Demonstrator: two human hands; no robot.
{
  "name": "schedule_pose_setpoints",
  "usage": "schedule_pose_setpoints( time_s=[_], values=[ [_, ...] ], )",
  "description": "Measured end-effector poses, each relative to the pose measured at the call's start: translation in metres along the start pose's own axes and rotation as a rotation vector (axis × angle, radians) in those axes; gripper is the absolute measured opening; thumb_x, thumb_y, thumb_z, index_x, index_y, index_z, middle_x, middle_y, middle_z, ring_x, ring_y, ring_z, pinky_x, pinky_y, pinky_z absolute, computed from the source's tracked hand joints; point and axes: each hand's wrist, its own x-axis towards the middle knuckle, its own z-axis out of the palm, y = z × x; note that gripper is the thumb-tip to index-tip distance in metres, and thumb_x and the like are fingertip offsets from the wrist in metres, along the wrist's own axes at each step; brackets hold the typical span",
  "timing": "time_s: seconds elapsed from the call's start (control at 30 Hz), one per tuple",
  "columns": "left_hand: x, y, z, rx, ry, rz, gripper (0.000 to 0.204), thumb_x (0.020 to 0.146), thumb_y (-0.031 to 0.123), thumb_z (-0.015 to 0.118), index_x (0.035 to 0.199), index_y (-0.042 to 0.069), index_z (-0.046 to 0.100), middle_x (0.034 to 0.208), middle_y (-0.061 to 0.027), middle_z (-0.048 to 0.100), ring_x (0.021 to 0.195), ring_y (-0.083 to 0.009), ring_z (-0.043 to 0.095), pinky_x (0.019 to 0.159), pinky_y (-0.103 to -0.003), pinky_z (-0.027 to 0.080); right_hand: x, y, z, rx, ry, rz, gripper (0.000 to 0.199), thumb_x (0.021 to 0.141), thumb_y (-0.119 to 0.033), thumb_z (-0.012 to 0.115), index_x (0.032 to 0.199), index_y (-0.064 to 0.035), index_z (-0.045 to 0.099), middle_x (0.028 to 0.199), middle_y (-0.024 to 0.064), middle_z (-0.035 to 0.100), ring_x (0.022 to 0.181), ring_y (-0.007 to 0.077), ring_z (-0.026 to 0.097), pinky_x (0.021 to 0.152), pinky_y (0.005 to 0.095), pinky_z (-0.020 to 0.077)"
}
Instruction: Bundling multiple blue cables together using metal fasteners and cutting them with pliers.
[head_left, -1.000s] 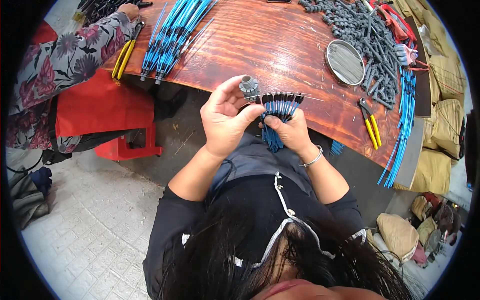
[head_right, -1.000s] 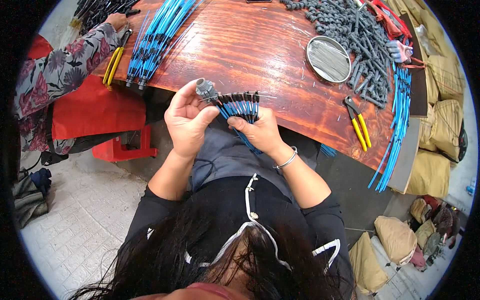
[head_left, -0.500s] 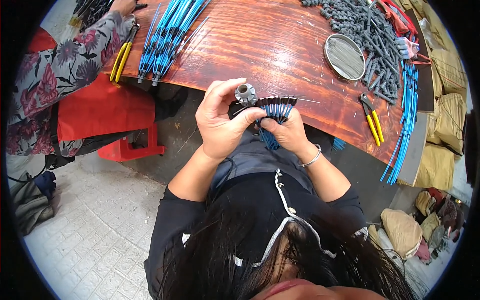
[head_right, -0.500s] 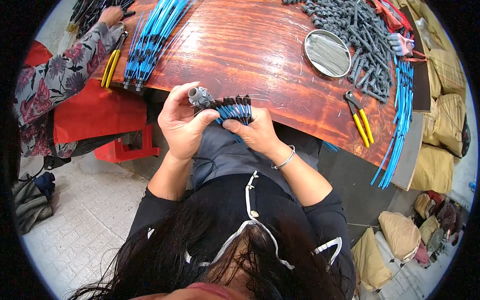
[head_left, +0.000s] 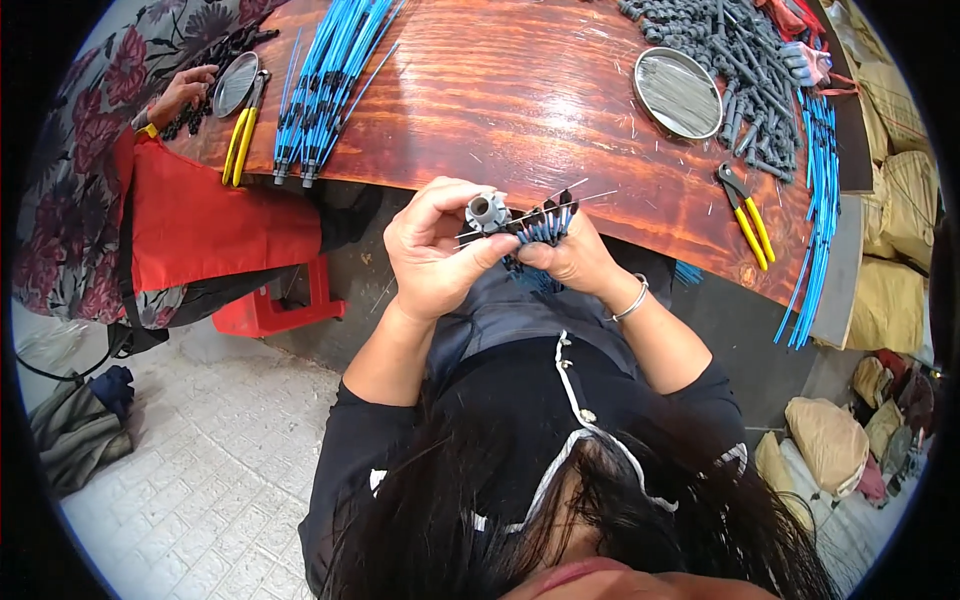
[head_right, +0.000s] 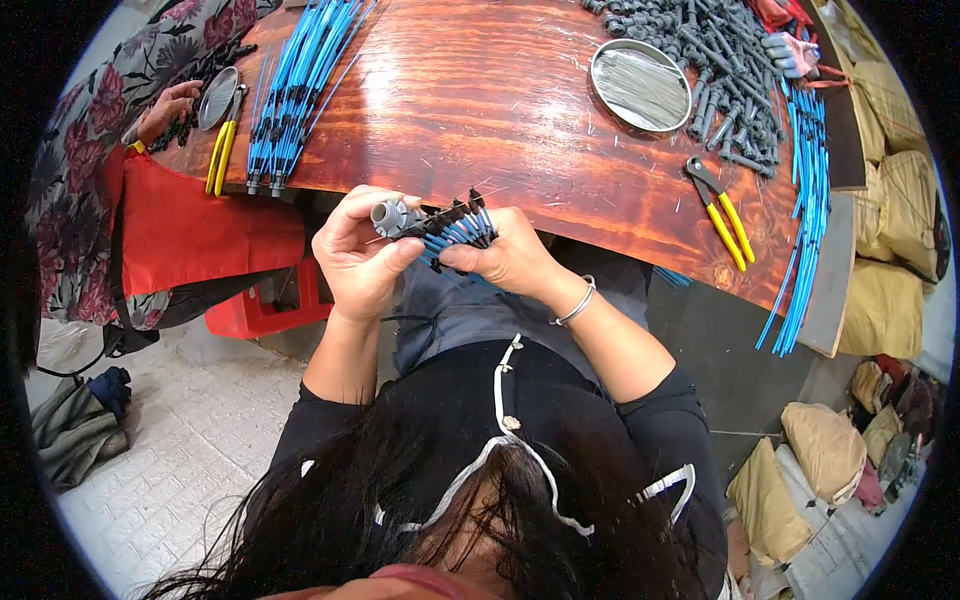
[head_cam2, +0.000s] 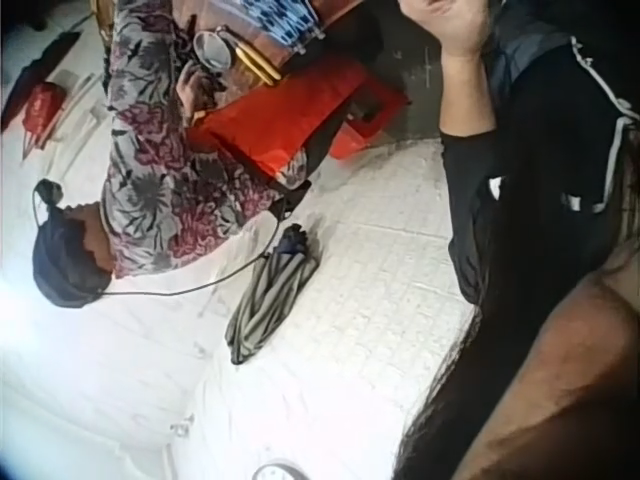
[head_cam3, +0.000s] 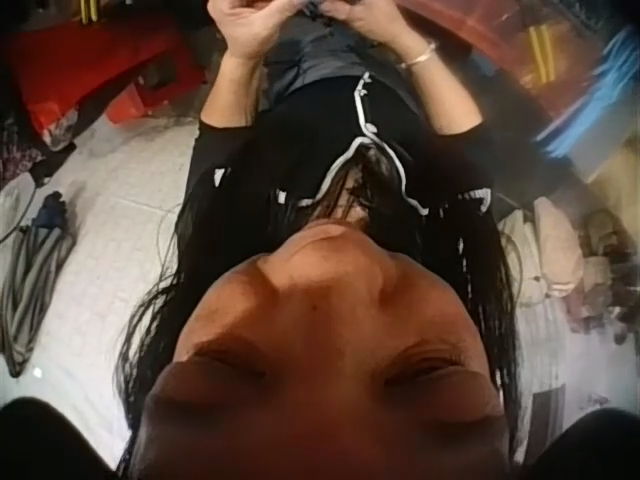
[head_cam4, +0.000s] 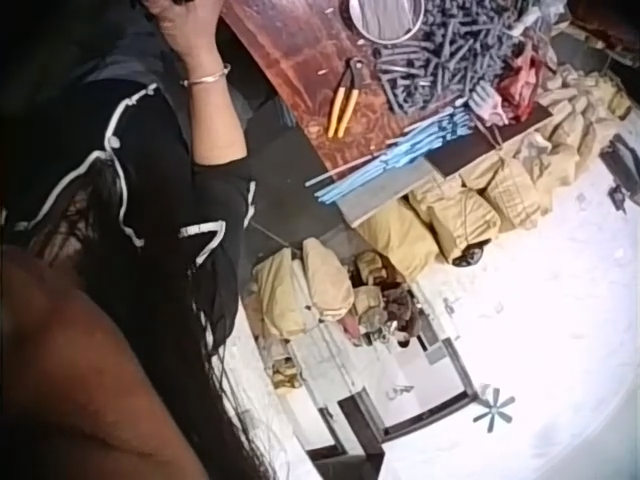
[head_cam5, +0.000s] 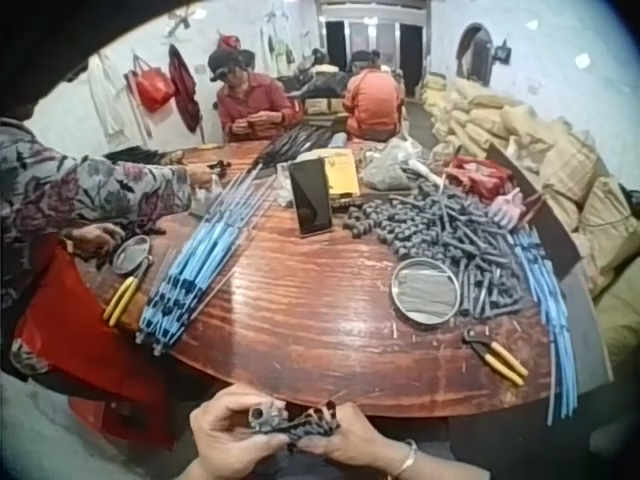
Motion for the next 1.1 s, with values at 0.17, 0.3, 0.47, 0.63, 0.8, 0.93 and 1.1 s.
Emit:
schedule_pose_setpoints(
  time_s=[0.17, 0.3, 0.47, 0.63, 0.8, 0.93, 1.1],
  values=[
    [0.000, 0.000, 0.002, 0.006, 0.013, -0.063, 0.036, 0.063, -0.002, 0.072, 0.095, -0.004, 0.056, 0.090, -0.0097, 0.056, 0.080, -0.0142, 0.056, 0.072, -0.026, 0.046, -0.006, 0.016, 0.010, -0.262, 0.360, -0.456, 0.040, 0.073, -0.038, 0.068, 0.081, -0.0013, 0.057, 0.071, 0.0038, 0.056, 0.064, 0.0114, 0.052, 0.058, 0.0250, 0.0420],
    [0.002, -0.001, -0.003, -0.009, -0.028, -0.096, 0.032, 0.063, -0.003, 0.072, 0.092, -0.005, 0.057, 0.088, -0.0084, 0.057, 0.079, -0.0126, 0.056, 0.071, -0.024, 0.045, -0.004, 0.013, 0.009, -0.301, 0.271, -0.453, 0.037, 0.082, -0.038, 0.057, 0.090, -0.0016, 0.059, 0.078, 0.0075, 0.059, 0.068, 0.0175, 0.055, 0.063, 0.0287, 0.0429],
    [0.003, -0.005, -0.005, -0.059, -0.067, -0.082, 0.034, 0.064, -0.002, 0.072, 0.094, -0.005, 0.057, 0.090, -0.0105, 0.059, 0.080, -0.0136, 0.057, 0.073, -0.025, 0.046, -0.002, 0.013, 0.009, -0.286, 0.259, -0.507, 0.040, 0.081, -0.040, 0.058, 0.088, -0.0010, 0.052, 0.070, 0.0127, 0.053, 0.060, 0.0239, 0.053, 0.056, 0.0322, 0.0419],
    [0.000, -0.004, 0.002, -0.064, 0.043, -0.142, 0.034, 0.066, -0.003, 0.071, 0.097, -0.006, 0.056, 0.089, -0.0101, 0.059, 0.080, -0.0133, 0.058, 0.074, -0.025, 0.047, -0.001, 0.018, 0.008, -0.376, 0.349, -0.550, 0.037, 0.081, -0.037, 0.058, 0.078, -0.0020, 0.047, 0.062, 0.0140, 0.049, 0.054, 0.0296, 0.048, 0.050, 0.0348, 0.0387],
    [0.000, -0.005, -0.001, -0.111, -0.010, -0.144, 0.034, 0.068, -0.004, 0.070, 0.098, -0.006, 0.055, 0.089, -0.0097, 0.060, 0.080, -0.0127, 0.058, 0.074, -0.025, 0.047, -0.001, 0.017, 0.003, -0.368, 0.294, -0.509, 0.034, 0.081, -0.035, 0.059, 0.078, -0.0026, 0.048, 0.060, 0.0133, 0.049, 0.053, 0.0301, 0.049, 0.049, 0.0340, 0.0395],
    [-0.001, -0.005, 0.003, -0.046, 0.051, -0.132, 0.032, 0.068, -0.004, 0.069, 0.098, -0.006, 0.056, 0.088, -0.0076, 0.059, 0.079, -0.0114, 0.057, 0.072, -0.024, 0.047, 0.000, 0.015, 0.006, -0.429, 0.364, -0.560, 0.033, 0.078, -0.033, 0.062, 0.078, -0.0026, 0.048, 0.063, 0.0137, 0.050, 0.057, 0.0301, 0.051, 0.051, 0.0341, 0.0408],
    [0.003, -0.005, 0.006, 0.005, 0.088, -0.145, 0.031, 0.069, -0.005, 0.068, 0.097, -0.006, 0.056, 0.086, -0.0057, 0.058, 0.077, -0.0105, 0.056, 0.071, -0.022, 0.046, -0.002, 0.010, 0.000, -0.472, 0.283, -0.538, 0.033, 0.074, -0.029, 0.067, 0.078, -0.0020, 0.048, 0.065, 0.0139, 0.050, 0.059, 0.0311, 0.051, 0.053, 0.0352, 0.0410]
  ],
)
